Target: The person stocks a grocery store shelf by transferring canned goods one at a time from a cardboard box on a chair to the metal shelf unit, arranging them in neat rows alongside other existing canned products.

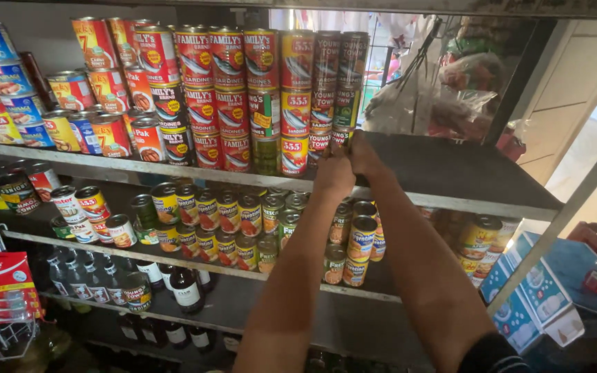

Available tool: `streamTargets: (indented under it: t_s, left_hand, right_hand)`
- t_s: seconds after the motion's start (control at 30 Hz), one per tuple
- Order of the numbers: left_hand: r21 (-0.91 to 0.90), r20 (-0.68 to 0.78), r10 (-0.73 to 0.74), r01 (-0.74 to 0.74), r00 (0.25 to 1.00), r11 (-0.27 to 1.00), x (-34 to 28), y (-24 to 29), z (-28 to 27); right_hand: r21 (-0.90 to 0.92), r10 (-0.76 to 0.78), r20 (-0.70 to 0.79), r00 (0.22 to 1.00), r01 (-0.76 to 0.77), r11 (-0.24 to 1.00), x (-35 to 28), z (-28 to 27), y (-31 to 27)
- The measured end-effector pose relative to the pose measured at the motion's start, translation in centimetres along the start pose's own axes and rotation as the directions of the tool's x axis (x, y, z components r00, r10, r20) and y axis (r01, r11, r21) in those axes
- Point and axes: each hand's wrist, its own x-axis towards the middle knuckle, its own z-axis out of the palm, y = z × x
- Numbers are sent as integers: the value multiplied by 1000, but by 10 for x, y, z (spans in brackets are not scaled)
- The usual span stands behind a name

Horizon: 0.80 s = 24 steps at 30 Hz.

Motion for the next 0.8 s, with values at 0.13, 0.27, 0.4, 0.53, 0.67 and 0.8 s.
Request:
streamTargets:
  t_s: [0.13, 0.27, 0.4, 0.53, 0.67, 0.8]
  left_hand:
    - [54, 197, -127, 118, 972, 992, 0, 8, -8]
    - [-34, -126, -91, 87, 988, 996, -1, 10, -10]
    - [33, -24, -79, 79, 997, 996, 1, 2, -2]
    - [111, 84, -140, 130, 987, 985, 3, 2, -3]
    - [65, 7, -106, 105, 994, 992, 1, 9, -16]
    - [32, 5, -140, 140, 990, 990, -1, 13, -24]
  right_hand:
    - [-74, 86, -17, 996, -87, 993, -8, -1, -15]
    - [-465, 201, -89, 975, -220, 857, -17, -14, -34]
    - [-588, 383, -75, 921, -351, 729, -32, -31, -62]
    - [-588, 443, -79, 893, -401, 703, -48, -40, -75]
    - [-542, 444, -32, 896, -388, 746, -65, -44, -102]
    - [-424, 362, 103, 926, -289, 859, -75, -54, -104]
